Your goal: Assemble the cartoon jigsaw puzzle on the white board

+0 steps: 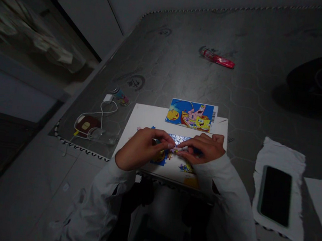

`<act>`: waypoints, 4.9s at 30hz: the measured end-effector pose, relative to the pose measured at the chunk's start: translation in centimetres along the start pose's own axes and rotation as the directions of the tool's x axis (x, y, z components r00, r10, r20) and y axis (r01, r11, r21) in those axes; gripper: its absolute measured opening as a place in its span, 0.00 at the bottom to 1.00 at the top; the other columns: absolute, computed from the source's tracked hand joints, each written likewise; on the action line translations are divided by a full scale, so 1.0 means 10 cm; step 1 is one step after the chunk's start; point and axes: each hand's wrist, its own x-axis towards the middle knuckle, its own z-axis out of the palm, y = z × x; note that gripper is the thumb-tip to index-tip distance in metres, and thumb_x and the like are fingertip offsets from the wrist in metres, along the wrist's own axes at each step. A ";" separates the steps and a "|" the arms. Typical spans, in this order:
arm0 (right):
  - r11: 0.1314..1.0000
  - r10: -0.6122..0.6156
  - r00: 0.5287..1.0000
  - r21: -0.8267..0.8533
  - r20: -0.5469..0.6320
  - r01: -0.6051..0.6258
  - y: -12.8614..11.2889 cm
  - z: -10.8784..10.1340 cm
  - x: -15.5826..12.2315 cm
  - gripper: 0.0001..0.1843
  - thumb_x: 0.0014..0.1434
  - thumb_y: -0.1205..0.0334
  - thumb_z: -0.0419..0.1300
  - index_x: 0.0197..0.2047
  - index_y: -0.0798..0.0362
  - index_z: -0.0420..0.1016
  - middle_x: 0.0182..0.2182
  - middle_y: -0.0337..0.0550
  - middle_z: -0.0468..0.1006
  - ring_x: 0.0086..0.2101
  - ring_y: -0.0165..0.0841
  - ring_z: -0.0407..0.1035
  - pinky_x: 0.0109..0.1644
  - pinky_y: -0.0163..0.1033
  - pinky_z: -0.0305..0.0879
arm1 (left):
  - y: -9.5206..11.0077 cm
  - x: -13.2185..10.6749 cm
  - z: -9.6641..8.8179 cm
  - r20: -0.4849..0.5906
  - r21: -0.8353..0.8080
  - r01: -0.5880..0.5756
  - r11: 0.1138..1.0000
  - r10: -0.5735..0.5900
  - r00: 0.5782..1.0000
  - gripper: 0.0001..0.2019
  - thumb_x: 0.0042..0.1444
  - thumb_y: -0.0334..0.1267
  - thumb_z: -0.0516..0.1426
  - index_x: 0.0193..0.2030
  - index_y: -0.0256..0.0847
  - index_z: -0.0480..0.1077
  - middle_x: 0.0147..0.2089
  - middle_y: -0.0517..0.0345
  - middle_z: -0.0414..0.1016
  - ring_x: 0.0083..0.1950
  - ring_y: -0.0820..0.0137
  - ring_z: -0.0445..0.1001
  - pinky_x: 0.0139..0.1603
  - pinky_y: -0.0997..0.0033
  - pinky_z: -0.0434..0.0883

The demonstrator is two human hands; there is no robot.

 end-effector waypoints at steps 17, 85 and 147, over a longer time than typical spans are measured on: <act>0.993 0.115 0.981 -0.016 0.156 -0.113 0.20 0.05 -0.17 0.04 0.69 0.50 0.73 0.45 0.37 0.89 0.32 0.35 0.87 0.37 0.42 0.80 0.52 0.53 0.54 | 0.07 0.06 0.17 0.267 0.344 0.057 0.937 -0.155 0.951 0.09 0.70 0.33 0.65 0.46 0.45 0.91 0.43 0.56 0.93 0.49 0.60 0.90 0.57 0.61 0.78; 0.983 0.146 0.989 0.117 -0.006 -0.145 0.19 0.18 -0.17 0.16 0.73 0.42 0.67 0.39 0.39 0.89 0.31 0.38 0.87 0.33 0.39 0.76 0.50 0.52 0.58 | -0.02 0.09 0.17 0.026 0.061 -0.212 0.975 0.211 0.977 0.08 0.73 0.34 0.67 0.55 0.47 0.88 0.51 0.56 0.93 0.46 0.66 0.87 0.59 0.64 0.81; 0.980 0.163 0.962 0.073 0.219 -0.183 0.28 0.06 -0.29 0.11 0.70 0.42 0.70 0.44 0.37 0.87 0.30 0.35 0.85 0.38 0.44 0.79 0.56 0.57 0.58 | -0.20 -0.15 -0.46 0.034 0.471 0.279 0.837 -0.333 0.942 0.09 0.57 0.34 0.77 0.39 0.45 0.83 0.39 0.60 0.90 0.44 0.63 0.88 0.48 0.66 0.74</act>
